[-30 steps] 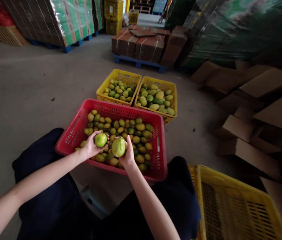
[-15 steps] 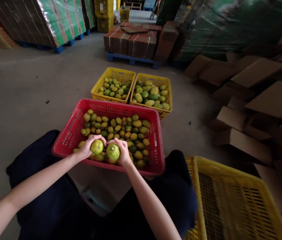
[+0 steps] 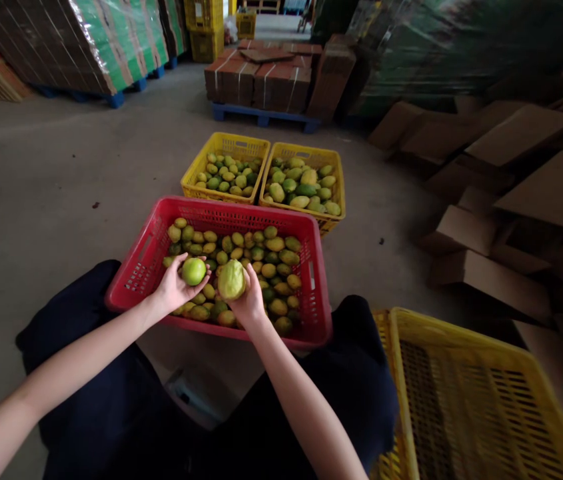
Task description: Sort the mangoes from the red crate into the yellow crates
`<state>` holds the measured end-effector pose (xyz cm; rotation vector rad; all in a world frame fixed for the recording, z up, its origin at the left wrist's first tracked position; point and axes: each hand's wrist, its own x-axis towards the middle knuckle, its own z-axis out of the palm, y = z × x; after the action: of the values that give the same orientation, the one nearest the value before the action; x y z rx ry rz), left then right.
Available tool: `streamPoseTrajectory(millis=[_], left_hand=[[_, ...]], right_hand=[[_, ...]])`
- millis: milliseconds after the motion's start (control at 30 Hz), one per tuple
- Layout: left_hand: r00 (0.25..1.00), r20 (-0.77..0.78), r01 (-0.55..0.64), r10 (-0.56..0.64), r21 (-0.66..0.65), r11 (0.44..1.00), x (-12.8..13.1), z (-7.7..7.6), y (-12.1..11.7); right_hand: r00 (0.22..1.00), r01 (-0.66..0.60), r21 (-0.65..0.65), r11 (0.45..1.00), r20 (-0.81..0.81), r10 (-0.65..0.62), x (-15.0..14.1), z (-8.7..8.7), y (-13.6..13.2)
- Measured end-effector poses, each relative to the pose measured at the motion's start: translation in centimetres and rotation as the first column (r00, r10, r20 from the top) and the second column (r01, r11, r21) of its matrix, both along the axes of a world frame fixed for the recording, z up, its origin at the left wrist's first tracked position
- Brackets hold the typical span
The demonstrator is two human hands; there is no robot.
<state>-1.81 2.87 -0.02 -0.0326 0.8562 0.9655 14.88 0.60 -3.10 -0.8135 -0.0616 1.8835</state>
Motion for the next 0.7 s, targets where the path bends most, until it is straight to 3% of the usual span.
streamPoseTrajectory(millis=[133,300,433,533,700], left_hand=[[1.000,-0.019,0.003,-0.004,-0.037,0.999,0.5,0.0,-0.2],[0.967,-0.023,0.252,-0.254,-0.076,0.965,0.7,-1.1,-0.3],[0.941,-0.031,0.333,-0.336,-0.063,0.941,0.6,-1.8,-0.2],[0.931,-0.076,0.354,-0.357,-0.048,0.934,0.6,-1.7,-0.2],[0.959,-0.160,0.265,-0.232,0.235,0.935,0.3,-0.8,-0.1]], right_hand=[[0.999,-0.002,-0.096,0.995,-0.042,-0.002,0.2,0.5,0.2],[0.997,-0.079,-0.229,0.970,0.002,0.082,0.1,0.2,0.2],[0.987,-0.158,-0.249,0.956,-0.004,0.162,0.2,-0.1,0.1],[0.988,-0.152,-0.193,0.969,-0.003,0.154,0.3,0.1,0.1],[0.990,0.019,0.053,0.998,0.135,-0.026,0.3,0.7,0.0]])
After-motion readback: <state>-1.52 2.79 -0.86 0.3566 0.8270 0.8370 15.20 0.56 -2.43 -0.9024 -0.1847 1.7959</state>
